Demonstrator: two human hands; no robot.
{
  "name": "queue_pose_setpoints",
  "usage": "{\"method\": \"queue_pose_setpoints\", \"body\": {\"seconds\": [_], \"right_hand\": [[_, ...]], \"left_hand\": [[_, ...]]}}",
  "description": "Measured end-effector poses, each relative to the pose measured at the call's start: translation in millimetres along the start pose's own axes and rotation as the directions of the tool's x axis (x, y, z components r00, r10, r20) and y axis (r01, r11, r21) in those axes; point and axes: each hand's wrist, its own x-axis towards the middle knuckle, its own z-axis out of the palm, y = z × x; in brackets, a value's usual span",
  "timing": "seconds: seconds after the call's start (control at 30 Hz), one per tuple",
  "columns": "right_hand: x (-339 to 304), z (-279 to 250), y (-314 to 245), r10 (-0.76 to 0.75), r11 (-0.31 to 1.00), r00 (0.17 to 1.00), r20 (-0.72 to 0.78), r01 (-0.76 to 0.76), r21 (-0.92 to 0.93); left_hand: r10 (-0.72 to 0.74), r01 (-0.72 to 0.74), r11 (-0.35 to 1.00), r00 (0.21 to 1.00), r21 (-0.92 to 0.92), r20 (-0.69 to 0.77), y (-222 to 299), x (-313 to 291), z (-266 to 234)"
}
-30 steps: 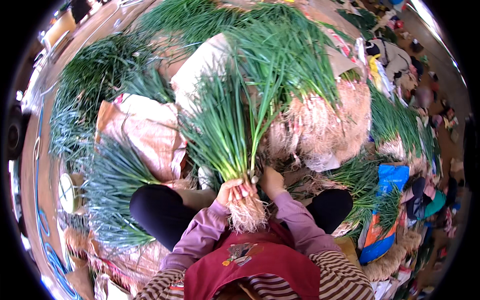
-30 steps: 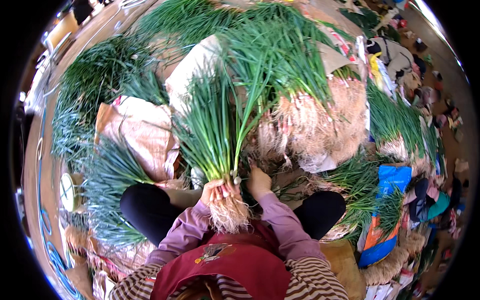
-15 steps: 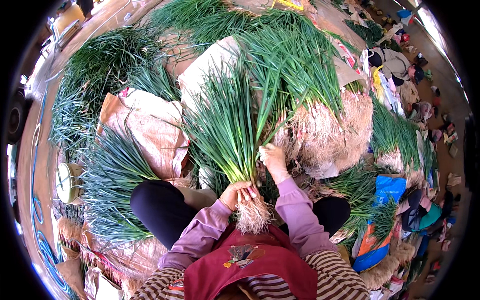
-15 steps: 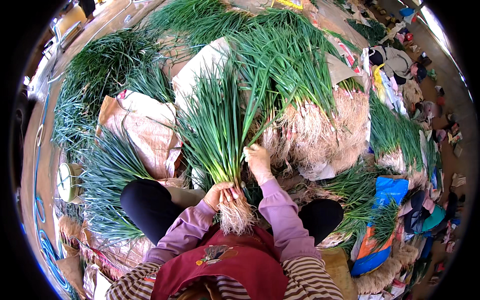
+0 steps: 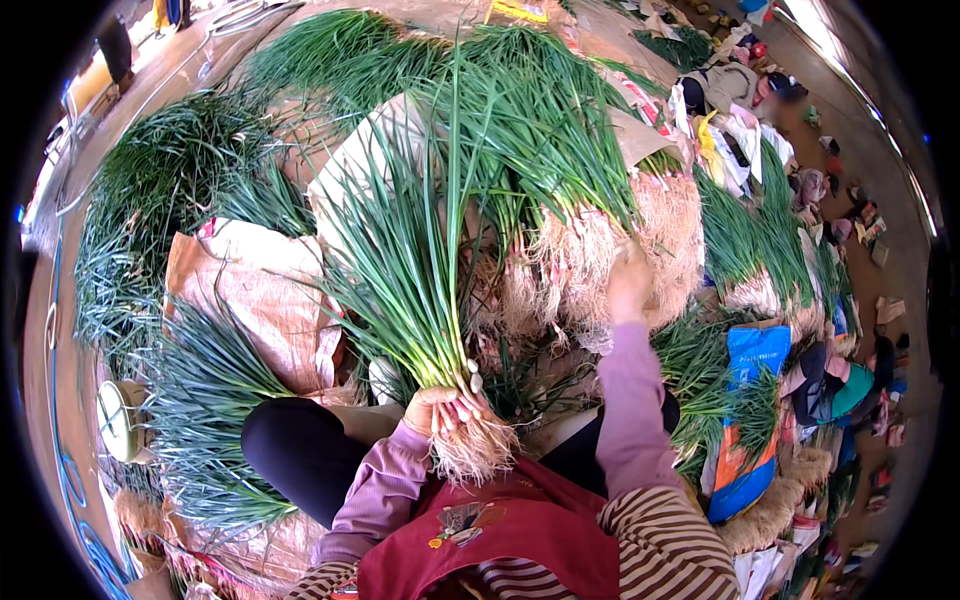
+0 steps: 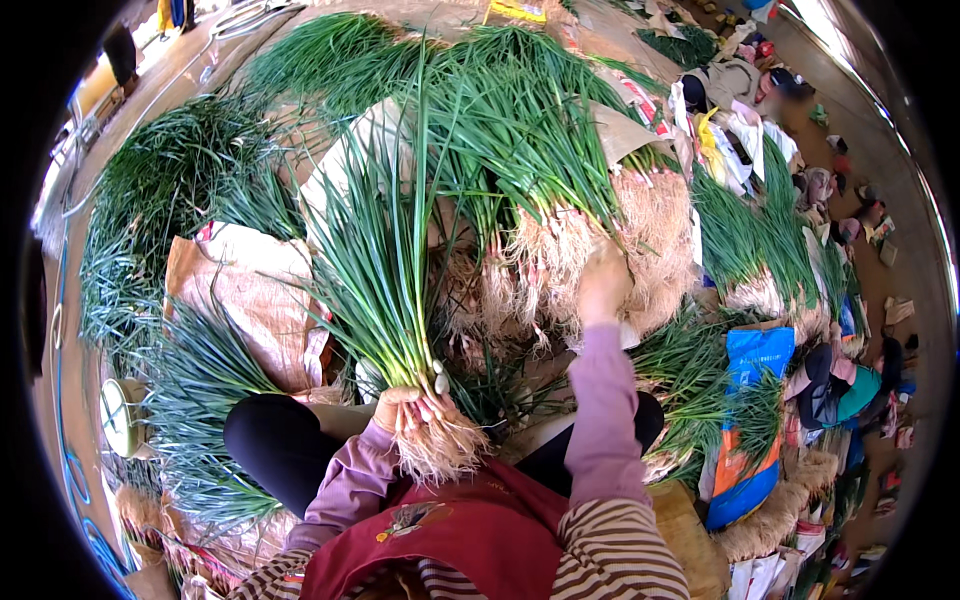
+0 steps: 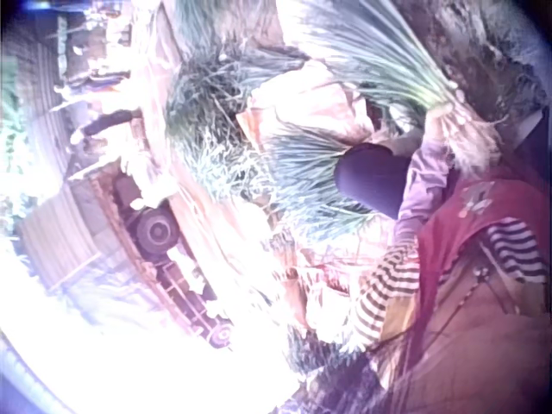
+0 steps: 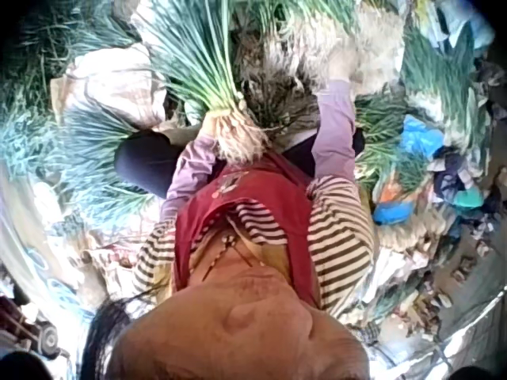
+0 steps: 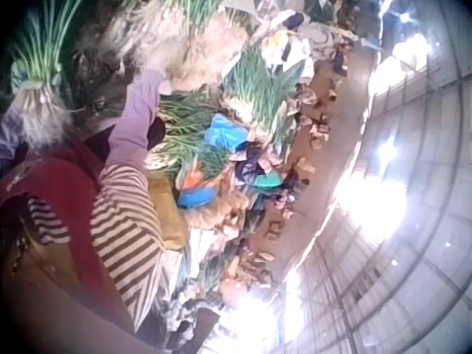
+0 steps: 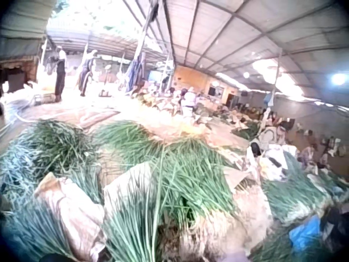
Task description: The person gathers stalks of scallions into a bundle, removes loose leaves and dirt from the roots by hand, and places the bundled scallions onto a pile.
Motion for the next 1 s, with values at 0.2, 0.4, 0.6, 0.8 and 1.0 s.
{"method": "queue_pose_setpoints", "body": {"seconds": [0.2,0.4,0.6,0.8,1.0], "right_hand": [[51.7,13.8,53.9,-0.208,0.816,0.968,0.137,0.249,-0.521],[20.5,12.8,58.5,-0.179,0.896,0.974,0.142,0.221,-0.384],[-3.2,-21.2,16.6,0.026,0.984,0.977,0.209,0.012,-0.180],[-152.3,-20.3,-35.9,-0.339,0.940,0.777,0.531,0.308,0.149],[-162.2,37.4,-17.5,-0.107,0.889,0.538,0.836,-0.325,0.323]], "left_hand": [[-0.032,0.032,0.999,0.999,-0.002,-0.039,-8.4,7.3,-25.8],[-0.060,0.060,0.998,0.998,-0.009,-0.006,-13.1,9.7,-58.6],[0.032,-0.025,0.998,0.993,0.058,-0.110,-11.7,9.0,-36.4],[0.029,-0.031,0.999,0.993,-0.012,-0.118,-9.5,4.9,7.2],[0.048,-0.046,0.999,0.949,0.013,-0.311,-23.1,10.4,-24.8]]}}
